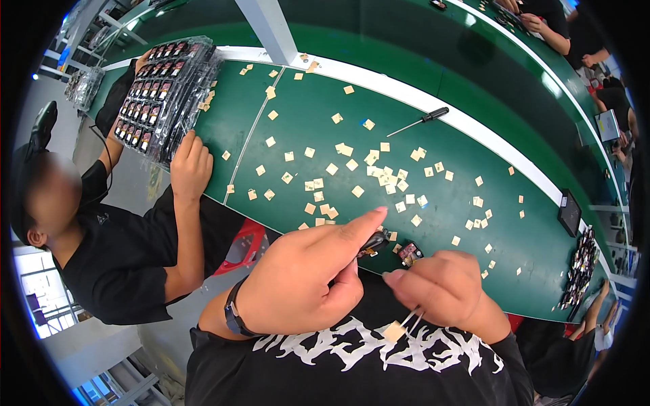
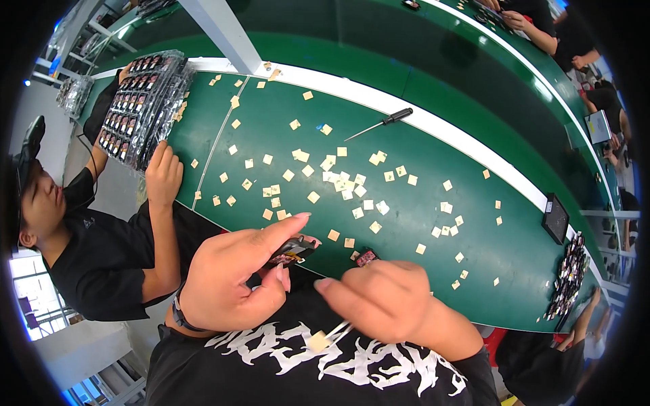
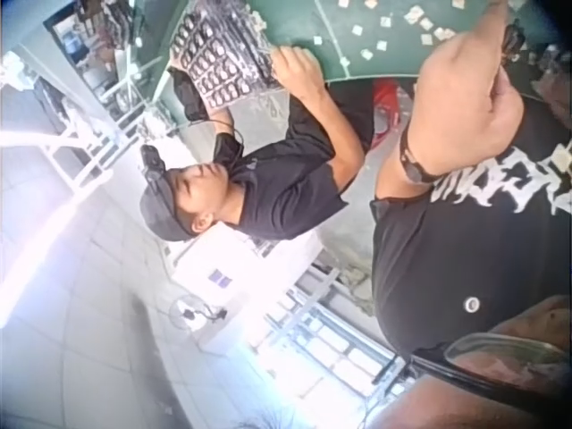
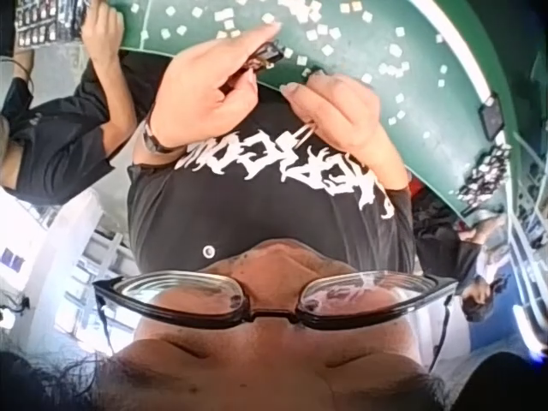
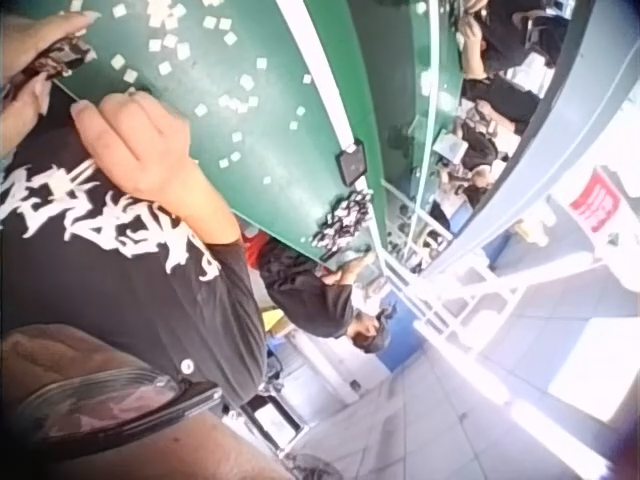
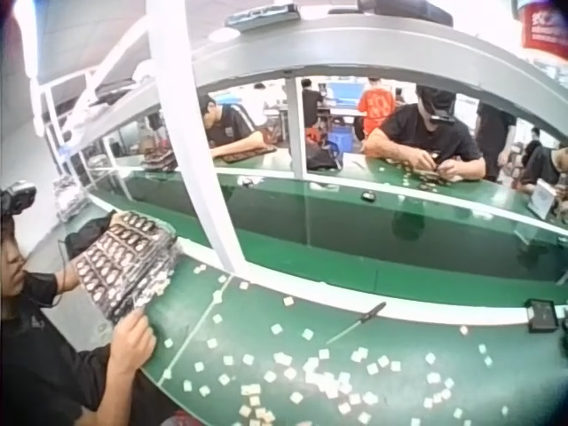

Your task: The recorder is assembling small electronic components or containers at a factory workbench, applying labels or small parts.

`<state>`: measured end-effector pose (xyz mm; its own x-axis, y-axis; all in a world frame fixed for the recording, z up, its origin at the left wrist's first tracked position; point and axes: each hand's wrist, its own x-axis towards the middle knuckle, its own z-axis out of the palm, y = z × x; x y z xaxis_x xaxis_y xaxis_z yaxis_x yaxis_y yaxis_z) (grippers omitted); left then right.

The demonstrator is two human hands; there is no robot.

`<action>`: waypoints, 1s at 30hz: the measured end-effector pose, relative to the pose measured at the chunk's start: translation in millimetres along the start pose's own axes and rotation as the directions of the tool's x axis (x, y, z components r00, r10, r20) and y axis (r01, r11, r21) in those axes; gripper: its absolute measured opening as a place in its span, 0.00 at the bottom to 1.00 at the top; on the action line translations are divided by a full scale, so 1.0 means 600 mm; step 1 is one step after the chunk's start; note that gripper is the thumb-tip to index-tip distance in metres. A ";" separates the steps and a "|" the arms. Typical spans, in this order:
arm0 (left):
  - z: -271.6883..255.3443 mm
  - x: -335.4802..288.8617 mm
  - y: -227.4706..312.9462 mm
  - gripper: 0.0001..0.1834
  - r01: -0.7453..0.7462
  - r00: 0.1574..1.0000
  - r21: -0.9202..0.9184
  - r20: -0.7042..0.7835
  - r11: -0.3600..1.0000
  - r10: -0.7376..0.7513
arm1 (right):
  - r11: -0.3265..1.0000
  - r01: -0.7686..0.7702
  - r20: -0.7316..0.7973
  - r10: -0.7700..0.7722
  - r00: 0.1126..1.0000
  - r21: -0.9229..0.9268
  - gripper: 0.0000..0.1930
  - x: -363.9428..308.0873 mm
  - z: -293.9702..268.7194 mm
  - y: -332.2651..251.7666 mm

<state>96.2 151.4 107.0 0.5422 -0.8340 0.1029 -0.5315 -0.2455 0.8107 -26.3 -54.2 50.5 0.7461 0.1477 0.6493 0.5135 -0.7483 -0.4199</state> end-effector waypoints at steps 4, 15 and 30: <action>-0.001 0.001 0.005 0.35 0.050 0.996 -0.015 0.068 0.999 -0.049 | 0.989 0.132 -0.021 -0.134 0.991 -0.060 0.17 0.042 0.017 -0.009; 0.008 -0.006 -0.021 0.35 -0.030 0.996 -0.103 0.085 0.994 0.039 | 0.976 0.153 0.063 -0.145 0.987 -0.156 0.15 0.042 0.035 -0.016; -0.007 -0.013 -0.034 0.31 0.135 0.982 -0.324 0.167 0.936 -0.084 | 0.988 0.140 -0.011 -0.141 0.990 -0.057 0.17 0.016 0.037 -0.010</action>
<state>105.6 164.8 92.1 0.4687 -0.8811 -0.0628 -0.2135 -0.1820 0.9598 -13.0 -33.9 45.2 0.6613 0.2446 0.7091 0.5882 -0.7558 -0.2879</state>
